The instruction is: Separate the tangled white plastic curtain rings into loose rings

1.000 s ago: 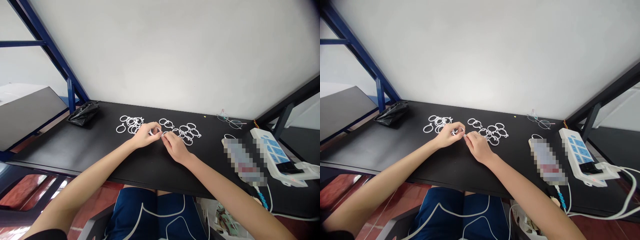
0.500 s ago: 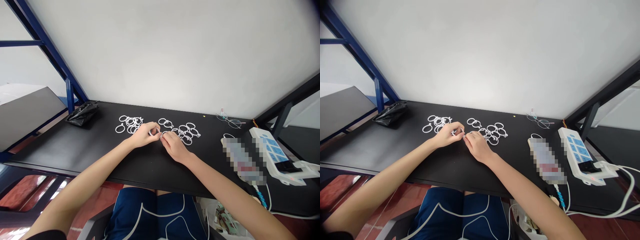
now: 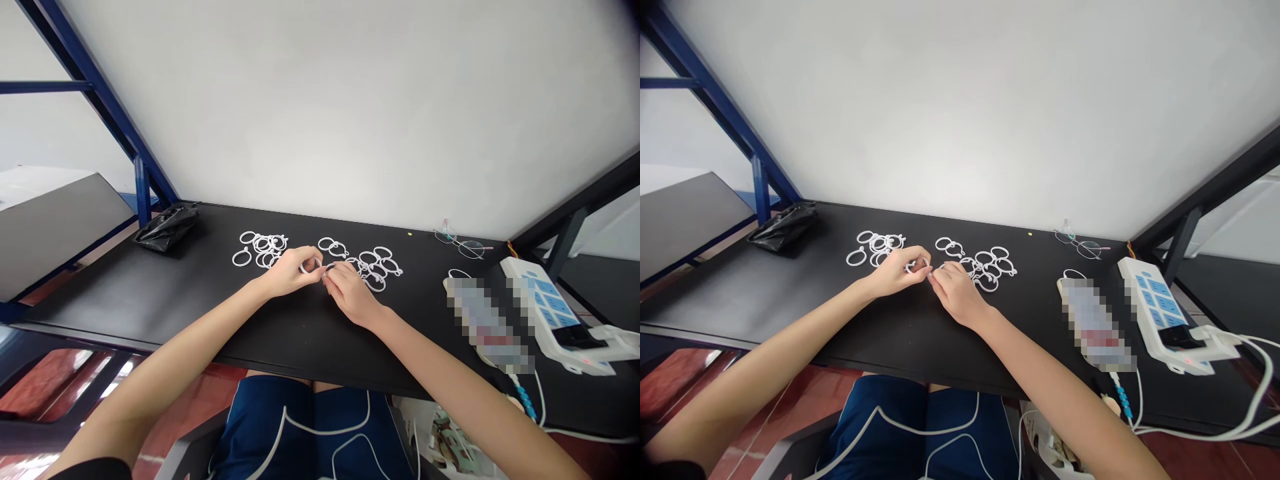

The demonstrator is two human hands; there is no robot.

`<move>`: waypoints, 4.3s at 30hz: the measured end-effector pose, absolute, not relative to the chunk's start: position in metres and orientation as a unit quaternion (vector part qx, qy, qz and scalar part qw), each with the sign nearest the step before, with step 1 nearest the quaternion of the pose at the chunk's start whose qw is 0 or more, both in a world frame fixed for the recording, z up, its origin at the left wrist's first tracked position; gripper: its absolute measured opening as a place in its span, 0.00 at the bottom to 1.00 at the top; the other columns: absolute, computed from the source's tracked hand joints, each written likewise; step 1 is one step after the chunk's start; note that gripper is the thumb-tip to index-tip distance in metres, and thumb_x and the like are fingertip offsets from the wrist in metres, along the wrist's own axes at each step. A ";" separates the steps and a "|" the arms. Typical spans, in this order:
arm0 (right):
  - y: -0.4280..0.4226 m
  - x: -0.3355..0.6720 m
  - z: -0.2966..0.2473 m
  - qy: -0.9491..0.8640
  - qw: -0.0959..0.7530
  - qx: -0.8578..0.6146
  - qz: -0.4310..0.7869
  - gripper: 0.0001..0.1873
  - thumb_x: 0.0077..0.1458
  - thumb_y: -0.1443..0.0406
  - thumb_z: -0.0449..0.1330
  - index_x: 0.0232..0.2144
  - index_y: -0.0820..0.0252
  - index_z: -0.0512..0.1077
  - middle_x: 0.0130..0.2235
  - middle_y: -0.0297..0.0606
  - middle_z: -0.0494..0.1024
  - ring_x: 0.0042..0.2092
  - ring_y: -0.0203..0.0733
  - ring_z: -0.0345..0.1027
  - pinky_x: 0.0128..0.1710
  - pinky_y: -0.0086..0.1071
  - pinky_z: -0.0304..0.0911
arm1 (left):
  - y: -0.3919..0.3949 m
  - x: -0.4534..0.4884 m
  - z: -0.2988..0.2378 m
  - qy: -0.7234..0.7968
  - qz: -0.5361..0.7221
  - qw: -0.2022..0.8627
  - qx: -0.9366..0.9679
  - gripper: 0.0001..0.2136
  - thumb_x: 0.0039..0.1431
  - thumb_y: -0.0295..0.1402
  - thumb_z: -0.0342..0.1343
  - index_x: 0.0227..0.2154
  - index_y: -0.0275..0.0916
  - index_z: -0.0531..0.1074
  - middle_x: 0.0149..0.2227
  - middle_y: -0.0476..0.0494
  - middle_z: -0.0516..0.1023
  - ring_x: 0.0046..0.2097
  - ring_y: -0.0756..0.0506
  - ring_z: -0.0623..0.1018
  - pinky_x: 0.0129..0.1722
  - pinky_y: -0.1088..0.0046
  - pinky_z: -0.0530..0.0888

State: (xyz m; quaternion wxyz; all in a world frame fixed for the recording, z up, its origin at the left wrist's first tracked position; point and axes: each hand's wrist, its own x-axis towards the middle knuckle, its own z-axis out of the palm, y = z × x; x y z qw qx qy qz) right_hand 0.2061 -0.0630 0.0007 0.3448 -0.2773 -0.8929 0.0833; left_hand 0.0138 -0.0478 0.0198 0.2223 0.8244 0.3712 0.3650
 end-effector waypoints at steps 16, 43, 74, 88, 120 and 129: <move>-0.064 0.205 0.000 -0.890 0.339 -0.292 0.085 0.16 0.67 0.68 0.44 0.25 0.55 0.57 0.26 0.35 0.68 0.33 0.42 0.59 0.40 0.39 0.60 | -0.047 0.013 0.018 0.364 0.361 0.199 0.835 0.08 0.59 0.38 0.52 0.31 0.38 0.67 0.23 0.53 0.65 0.27 0.52 0.67 0.30 0.76 0.66; -0.066 0.203 0.000 -0.884 0.339 -0.306 0.104 0.16 0.67 0.68 0.44 0.25 0.56 0.60 0.27 0.36 0.67 0.33 0.42 0.61 0.40 0.40 0.61 | -0.047 0.012 0.019 0.357 0.355 0.178 0.845 0.08 0.60 0.37 0.54 0.33 0.38 0.67 0.27 0.49 0.69 0.32 0.49 0.69 0.35 0.72 0.68; -0.067 0.202 -0.001 -0.882 0.340 -0.313 0.093 0.15 0.66 0.69 0.44 0.26 0.56 0.61 0.28 0.37 0.69 0.35 0.43 0.62 0.44 0.41 0.61 | -0.048 0.016 0.017 0.344 0.326 0.108 0.874 0.13 0.68 0.36 0.43 0.33 0.38 0.69 0.34 0.43 0.71 0.38 0.46 0.68 0.39 0.70 0.68; -0.067 0.201 0.000 -0.882 0.339 -0.314 0.096 0.15 0.66 0.69 0.45 0.26 0.57 0.62 0.28 0.37 0.69 0.35 0.42 0.62 0.44 0.41 0.61 | -0.047 0.016 0.016 0.343 0.320 0.097 0.878 0.13 0.68 0.36 0.44 0.31 0.37 0.69 0.33 0.44 0.72 0.37 0.47 0.68 0.37 0.70 0.67; -0.068 0.200 -0.003 -0.882 0.342 -0.313 0.082 0.07 0.63 0.69 0.50 0.32 0.57 0.65 0.30 0.34 0.72 0.36 0.41 0.65 0.55 0.44 0.57 | -0.044 0.017 0.014 0.444 0.315 -0.016 0.839 0.16 0.69 0.33 0.39 0.30 0.36 0.69 0.32 0.45 0.71 0.32 0.49 0.70 0.33 0.72 0.66; -0.069 0.200 -0.003 -0.880 0.341 -0.318 0.089 0.07 0.63 0.68 0.51 0.32 0.56 0.65 0.31 0.34 0.73 0.36 0.40 0.65 0.57 0.45 0.56 | -0.027 0.004 0.005 0.528 0.210 -0.118 0.815 0.16 0.69 0.34 0.42 0.30 0.35 0.71 0.31 0.43 0.73 0.32 0.46 0.72 0.34 0.69 0.65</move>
